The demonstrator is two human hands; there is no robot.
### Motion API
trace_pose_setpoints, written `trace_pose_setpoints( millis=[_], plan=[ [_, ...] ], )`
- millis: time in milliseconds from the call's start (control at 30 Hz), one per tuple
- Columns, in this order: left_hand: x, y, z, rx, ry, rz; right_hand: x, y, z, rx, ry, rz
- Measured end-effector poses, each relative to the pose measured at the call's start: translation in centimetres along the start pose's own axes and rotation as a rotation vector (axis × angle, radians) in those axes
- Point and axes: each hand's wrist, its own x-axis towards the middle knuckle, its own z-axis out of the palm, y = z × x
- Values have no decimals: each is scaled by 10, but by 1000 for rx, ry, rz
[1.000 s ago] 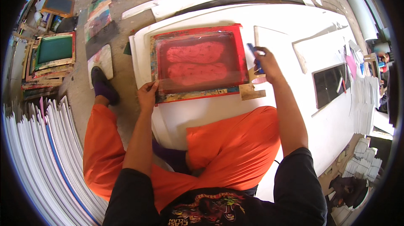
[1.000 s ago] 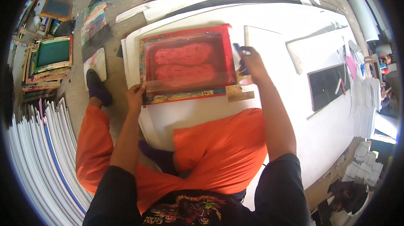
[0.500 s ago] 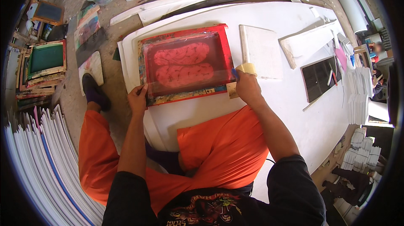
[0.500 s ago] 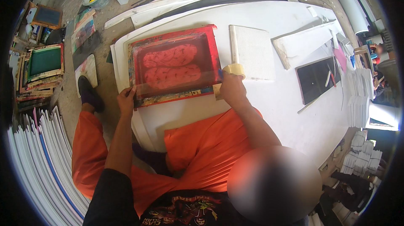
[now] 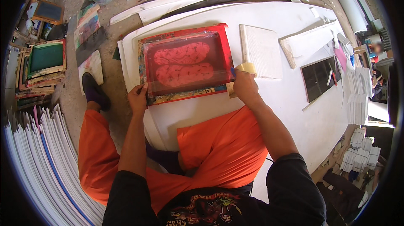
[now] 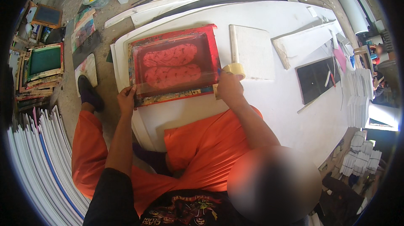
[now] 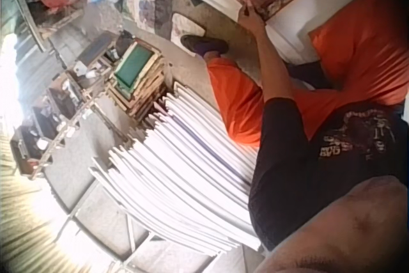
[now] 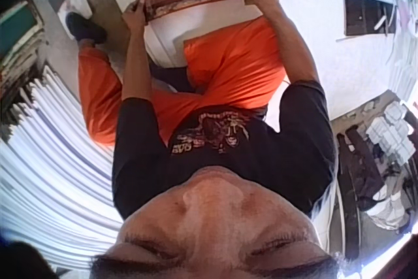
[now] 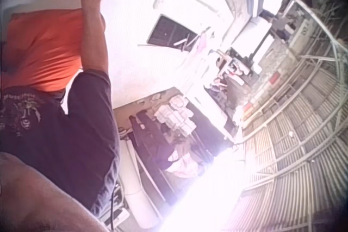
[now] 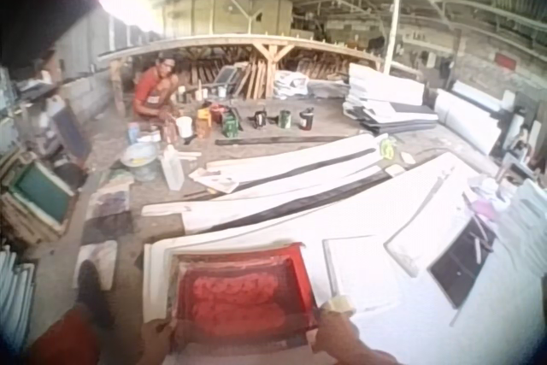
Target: The person sits on the floor and secures a pink brain-shaped stencil onto a red screen printing frame using masking tape. They repeatedly apply tape to the edges, smooth the stencil, and adjust the frame's position on the work surface.
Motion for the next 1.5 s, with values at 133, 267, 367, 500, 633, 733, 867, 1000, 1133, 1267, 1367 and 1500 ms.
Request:
trace_pose_setpoints(
  millis=[133,267,367,500,633,733,867,1000,1133,1267,1367,1500],
  plan=[
    [4,-5,0,31,27,12,-14,-11,-10,13,-72,56],
    [1,5,2,18,3,-38,-32,-9,-15,0,-109,60],
    [7,-8,1,-15,30,-18,-33,-7,-17,-10,-107,95],
    [9,-10,-3,-37,15,-44,-26,6,-39,64,-2,132],
    [10,-5,-9,-77,-16,-52,9,46,-47,191,35,71],
    [11,-4,-13,-49,-22,-50,31,74,-45,223,-82,90],
    [10,6,-32,-29,3,72,35,87,-66,323,11,180],
    [9,28,-32,-61,-10,135,56,124,-40,385,378,191],
    [8,47,-32,-28,-27,202,64,142,7,427,447,247],
    [5,69,-31,2,-29,235,60,143,23,467,576,427],
    [2,81,-27,20,-49,280,63,148,26,96,602,522],
    [-5,106,-24,56,-47,280,59,86,-7,40,747,-148]
  ],
)
